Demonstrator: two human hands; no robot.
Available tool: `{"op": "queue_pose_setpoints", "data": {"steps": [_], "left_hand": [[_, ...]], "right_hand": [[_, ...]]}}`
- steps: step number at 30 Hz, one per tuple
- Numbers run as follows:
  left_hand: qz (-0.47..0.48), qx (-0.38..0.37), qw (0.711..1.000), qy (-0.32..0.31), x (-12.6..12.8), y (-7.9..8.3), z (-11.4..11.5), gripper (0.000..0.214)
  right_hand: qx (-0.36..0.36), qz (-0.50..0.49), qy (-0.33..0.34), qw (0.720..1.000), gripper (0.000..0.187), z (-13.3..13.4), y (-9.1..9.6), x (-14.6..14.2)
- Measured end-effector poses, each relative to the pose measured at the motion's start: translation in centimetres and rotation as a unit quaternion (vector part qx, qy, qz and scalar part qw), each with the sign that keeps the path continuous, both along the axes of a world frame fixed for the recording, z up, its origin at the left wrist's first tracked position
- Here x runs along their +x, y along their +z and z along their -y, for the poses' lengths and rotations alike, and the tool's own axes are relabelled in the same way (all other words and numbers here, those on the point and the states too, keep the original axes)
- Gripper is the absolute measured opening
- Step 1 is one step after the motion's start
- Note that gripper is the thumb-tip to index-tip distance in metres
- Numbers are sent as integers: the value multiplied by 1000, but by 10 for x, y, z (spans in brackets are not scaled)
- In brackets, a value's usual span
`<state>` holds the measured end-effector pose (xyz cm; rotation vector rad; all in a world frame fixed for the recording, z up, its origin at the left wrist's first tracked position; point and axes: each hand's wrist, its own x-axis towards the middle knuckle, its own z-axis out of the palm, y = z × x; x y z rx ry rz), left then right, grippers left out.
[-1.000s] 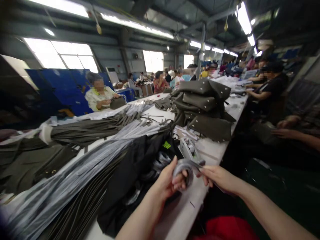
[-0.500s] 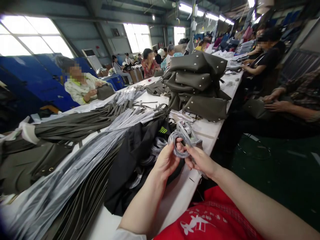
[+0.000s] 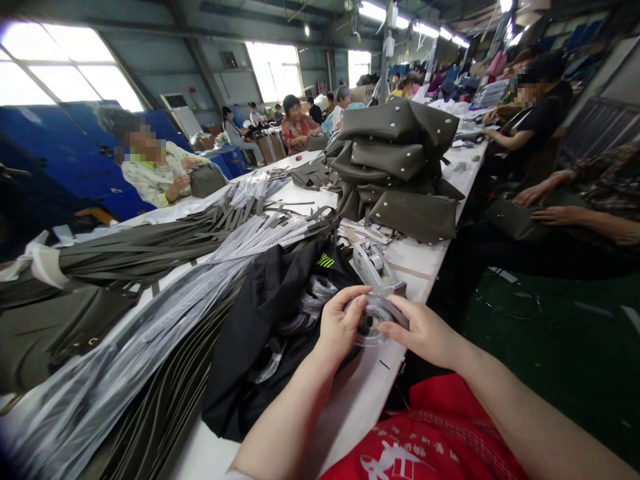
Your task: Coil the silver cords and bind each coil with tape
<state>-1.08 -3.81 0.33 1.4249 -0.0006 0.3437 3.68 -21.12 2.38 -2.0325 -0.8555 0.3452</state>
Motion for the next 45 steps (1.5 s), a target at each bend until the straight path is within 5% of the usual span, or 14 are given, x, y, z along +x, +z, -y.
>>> {"op": "queue_pose_setpoints", "data": {"steps": [4, 7, 10, 12, 15, 18, 23, 27, 31, 39, 45], "left_hand": [[-14, -73, 995, 66, 3, -11, 9, 42], [-27, -26, 999, -28, -1, -11, 10, 40], [21, 116, 978, -170, -5, -10, 13, 27], [58, 189, 962, -187, -6, -11, 18, 23], [45, 227, 965, -120, -5, -19, 25, 26], [18, 264, 963, -46, -8, -34, 22, 30], [7, 363, 931, 34, -23, -69, 4, 29], [-12, 370, 927, 62, -27, -86, -5, 29], [-23, 350, 933, 75, -23, -90, -7, 29], [-69, 283, 955, 61, -17, -98, -12, 29], [-66, 267, 958, 77, -20, -97, -8, 32]], "right_hand": [[54, -6, -38, 998, 47, 0, -16, -3], [35, -57, 13, 998, 42, 7, -12, 1], [-25, -131, 126, 983, 30, 16, -2, 2], [-48, -154, 159, 974, 24, 22, -1, 3], [-47, -140, 113, 983, 34, 37, -12, 18], [-66, -14, -39, 997, 42, 58, -35, 59], [-157, 135, -216, 954, 26, 71, -84, 139], [-236, 228, -216, 919, 25, 55, -120, 166], [-309, 292, -201, 883, 13, 44, -134, 172], [-399, 321, -146, 846, 10, 41, -122, 181], [-428, 287, -138, 846, 14, 31, -112, 180]]}}
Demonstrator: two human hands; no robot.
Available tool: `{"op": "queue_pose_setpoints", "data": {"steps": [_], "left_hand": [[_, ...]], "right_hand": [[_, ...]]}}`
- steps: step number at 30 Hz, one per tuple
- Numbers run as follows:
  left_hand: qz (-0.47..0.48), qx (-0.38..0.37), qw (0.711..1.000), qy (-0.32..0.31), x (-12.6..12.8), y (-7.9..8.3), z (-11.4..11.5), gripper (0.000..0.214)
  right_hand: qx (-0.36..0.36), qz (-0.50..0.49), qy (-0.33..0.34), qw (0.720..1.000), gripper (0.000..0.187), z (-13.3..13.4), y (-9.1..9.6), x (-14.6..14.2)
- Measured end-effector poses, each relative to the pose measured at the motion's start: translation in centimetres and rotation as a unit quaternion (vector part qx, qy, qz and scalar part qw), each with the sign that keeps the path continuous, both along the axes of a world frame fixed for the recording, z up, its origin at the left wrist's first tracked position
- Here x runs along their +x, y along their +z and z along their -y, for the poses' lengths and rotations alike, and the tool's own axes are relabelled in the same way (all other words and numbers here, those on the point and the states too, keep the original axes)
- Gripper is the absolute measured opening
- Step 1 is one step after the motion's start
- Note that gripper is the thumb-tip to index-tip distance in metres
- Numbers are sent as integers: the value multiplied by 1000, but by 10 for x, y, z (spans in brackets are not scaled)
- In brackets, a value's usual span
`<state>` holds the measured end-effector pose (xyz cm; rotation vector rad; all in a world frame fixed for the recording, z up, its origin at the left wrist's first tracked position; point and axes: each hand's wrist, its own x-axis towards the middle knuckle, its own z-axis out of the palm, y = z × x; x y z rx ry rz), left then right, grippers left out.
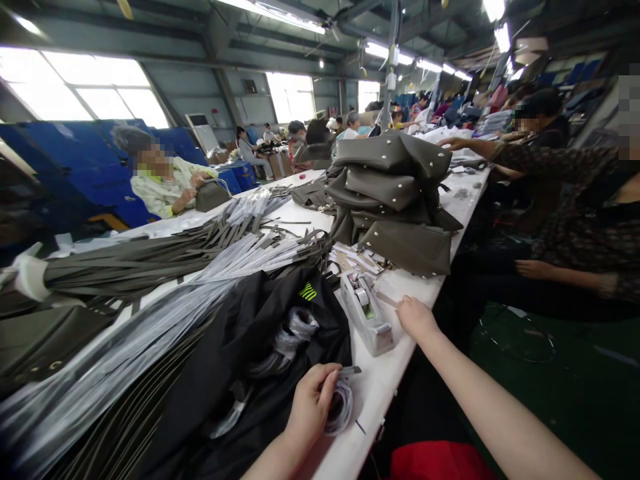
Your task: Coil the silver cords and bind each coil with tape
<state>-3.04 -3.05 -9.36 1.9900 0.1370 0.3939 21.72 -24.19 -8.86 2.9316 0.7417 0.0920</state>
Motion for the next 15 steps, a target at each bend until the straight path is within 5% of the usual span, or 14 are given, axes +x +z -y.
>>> {"op": "queue_pose_setpoints", "data": {"steps": [5, 8, 11, 15], "left_hand": [[9, -18, 1000, 5, -1, 3, 1, 35], [-31, -110, 992, 57, 2, 0, 2, 45], [-90, -245, 959, 114, 5, 1, 1, 62], [-88, -314, 935, 137, 11, 8, -4, 69]], "right_hand": [[50, -8, -42, 998, 12, -3, 20, 4], [111, -5, -72, 991, 21, -1, 43, -8], [171, -33, -40, 984, 33, -2, 67, -51], [223, -170, 106, 954, 33, -13, 90, -128]]}}
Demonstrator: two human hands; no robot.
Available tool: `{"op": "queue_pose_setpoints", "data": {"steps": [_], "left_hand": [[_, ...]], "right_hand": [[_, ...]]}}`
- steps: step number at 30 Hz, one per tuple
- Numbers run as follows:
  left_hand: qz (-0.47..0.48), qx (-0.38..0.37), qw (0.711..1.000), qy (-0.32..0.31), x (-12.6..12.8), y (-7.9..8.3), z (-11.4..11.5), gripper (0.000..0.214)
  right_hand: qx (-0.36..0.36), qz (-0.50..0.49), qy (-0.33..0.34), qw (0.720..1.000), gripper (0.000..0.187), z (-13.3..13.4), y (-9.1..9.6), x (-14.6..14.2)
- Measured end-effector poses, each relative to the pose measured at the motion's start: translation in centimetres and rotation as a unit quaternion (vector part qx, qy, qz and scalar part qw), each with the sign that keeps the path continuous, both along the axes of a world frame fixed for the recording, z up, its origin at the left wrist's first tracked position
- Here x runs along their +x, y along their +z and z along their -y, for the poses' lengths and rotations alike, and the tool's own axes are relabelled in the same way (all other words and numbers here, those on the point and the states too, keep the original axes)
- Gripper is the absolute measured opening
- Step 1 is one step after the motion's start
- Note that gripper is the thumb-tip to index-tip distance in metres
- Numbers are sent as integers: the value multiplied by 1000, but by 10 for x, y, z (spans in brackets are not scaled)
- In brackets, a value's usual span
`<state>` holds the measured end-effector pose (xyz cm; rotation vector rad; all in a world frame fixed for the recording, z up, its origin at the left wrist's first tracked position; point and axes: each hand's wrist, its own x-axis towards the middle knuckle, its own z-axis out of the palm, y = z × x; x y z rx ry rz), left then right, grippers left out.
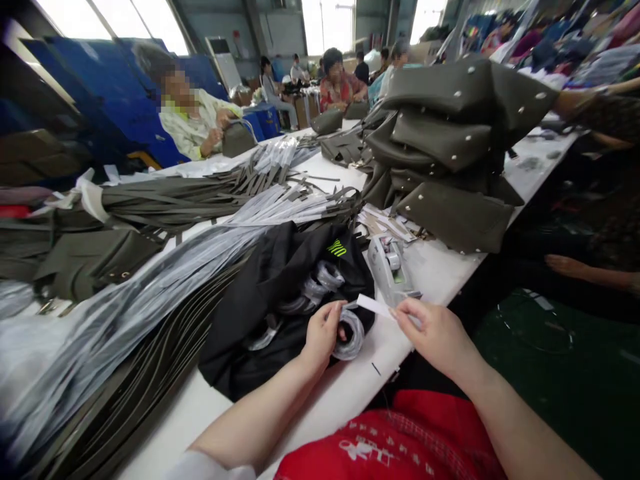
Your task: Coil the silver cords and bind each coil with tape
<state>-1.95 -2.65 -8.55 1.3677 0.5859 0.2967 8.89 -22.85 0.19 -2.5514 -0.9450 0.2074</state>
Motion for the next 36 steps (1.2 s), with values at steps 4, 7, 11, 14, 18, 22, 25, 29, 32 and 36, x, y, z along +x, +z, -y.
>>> {"op": "queue_pose_setpoints", "data": {"steps": [4, 7, 11, 14, 18, 22, 25, 29, 32, 36], "left_hand": [[5, -3, 1000, 4, -1, 4, -2, 62], [20, -3, 1000, -8, -6, 7, 3, 57], [37, -39, 997, -59, -12, 7, 14, 51], [42, -63, 994, -79, -12, 6, 16, 47], [43, -53, 993, -100, -11, 9, 11, 39], [63, 86, 977, -183, -17, 18, 10, 33], [77, 156, 964, -200, -22, 23, 11, 30], [90, 198, 959, -183, -25, 29, 12, 20], [131, 241, 942, -193, -28, 35, 15, 14], [209, 237, 916, -248, -34, 37, 22, 13]], "right_hand": [[-26, -5, 68, 997, 34, -21, 5, -44], [-87, 61, 71, 992, 29, -38, 0, -53], [-125, 90, 85, 984, 27, -56, -4, -54], [-121, 67, 96, 986, 22, -53, 0, -51], [-58, -35, 130, 989, 11, -36, 9, -42], [74, -71, 88, 991, 17, -29, 6, -36], [121, -106, 43, 986, 18, -31, -3, -35], [137, -193, 1, 972, 31, -30, -17, -32], [148, -291, -22, 945, 63, -28, -28, -29], [171, -380, -8, 909, 62, -29, -42, -35]]}}
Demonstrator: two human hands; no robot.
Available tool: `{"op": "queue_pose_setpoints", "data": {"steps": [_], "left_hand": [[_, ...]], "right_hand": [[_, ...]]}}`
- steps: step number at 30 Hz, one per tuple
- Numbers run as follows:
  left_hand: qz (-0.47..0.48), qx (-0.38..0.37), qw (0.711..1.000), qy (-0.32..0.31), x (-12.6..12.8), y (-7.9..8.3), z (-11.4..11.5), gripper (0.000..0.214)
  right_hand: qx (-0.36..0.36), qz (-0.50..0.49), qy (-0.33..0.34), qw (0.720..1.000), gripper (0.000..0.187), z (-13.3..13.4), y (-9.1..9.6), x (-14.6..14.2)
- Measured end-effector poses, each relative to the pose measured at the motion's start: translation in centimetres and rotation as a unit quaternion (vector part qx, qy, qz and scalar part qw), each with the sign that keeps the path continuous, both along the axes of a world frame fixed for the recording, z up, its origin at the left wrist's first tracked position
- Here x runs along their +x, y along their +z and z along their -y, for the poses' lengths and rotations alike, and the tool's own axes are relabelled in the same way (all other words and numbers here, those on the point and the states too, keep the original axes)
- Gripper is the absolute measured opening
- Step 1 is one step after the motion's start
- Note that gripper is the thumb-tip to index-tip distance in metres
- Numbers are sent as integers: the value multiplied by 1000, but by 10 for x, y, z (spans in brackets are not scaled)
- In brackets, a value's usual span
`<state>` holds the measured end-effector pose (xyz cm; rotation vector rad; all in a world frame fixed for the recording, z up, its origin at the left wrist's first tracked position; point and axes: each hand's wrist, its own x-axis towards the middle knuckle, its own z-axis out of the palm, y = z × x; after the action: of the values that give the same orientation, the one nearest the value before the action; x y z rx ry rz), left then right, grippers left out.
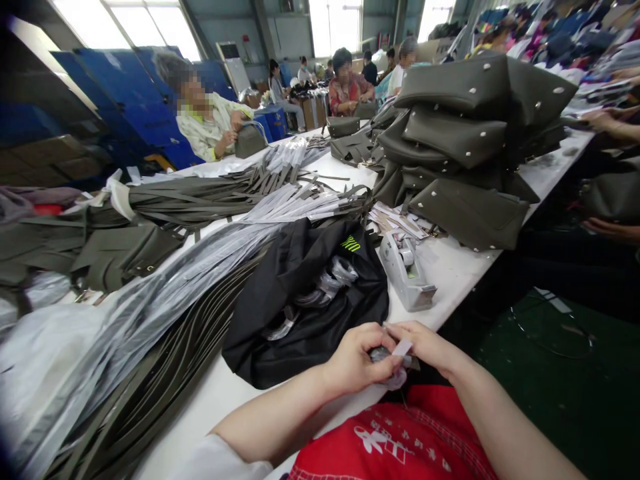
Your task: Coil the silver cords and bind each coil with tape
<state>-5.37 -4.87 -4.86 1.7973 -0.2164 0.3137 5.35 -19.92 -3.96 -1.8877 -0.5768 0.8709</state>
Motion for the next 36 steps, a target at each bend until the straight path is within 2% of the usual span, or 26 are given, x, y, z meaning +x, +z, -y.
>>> {"op": "queue_pose_setpoints", "data": {"steps": [2, 4, 8, 11, 16, 22, 26, 31, 36], "left_hand": [[18, -15, 1000, -1, -1, -1, 3, 12], [28, -22, 999, 27, -2, -1, 3, 11], [-5, -13, 993, 114, 0, 1, -1, 8], [-54, -9, 990, 131, 2, 3, -5, 9], [-101, -29, 986, 129, 6, 0, -7, 10], [-127, -49, 983, 126, 7, -3, -5, 8], [-153, -71, 978, 125, 8, -12, -5, 17], [-137, -48, 987, 73, 7, -22, -2, 25], [-126, -13, 992, 19, 3, -18, -3, 31]], "right_hand": [[23, -18, -1, 1000, 56, -2, -4, -4], [44, -15, -14, 999, 51, -3, -6, -7], [70, 67, -64, 993, 32, -2, -3, -9], [71, 115, -75, 988, 22, -3, 2, -11], [68, 114, -39, 990, 26, -4, 4, -12], [58, 99, -32, 993, 31, 0, -2, -8], [60, 70, -5, 996, 41, 3, -2, -4], [39, -17, 53, 998, 41, 7, 3, 3], [21, -69, 81, 994, 41, 10, 1, 12]]}}
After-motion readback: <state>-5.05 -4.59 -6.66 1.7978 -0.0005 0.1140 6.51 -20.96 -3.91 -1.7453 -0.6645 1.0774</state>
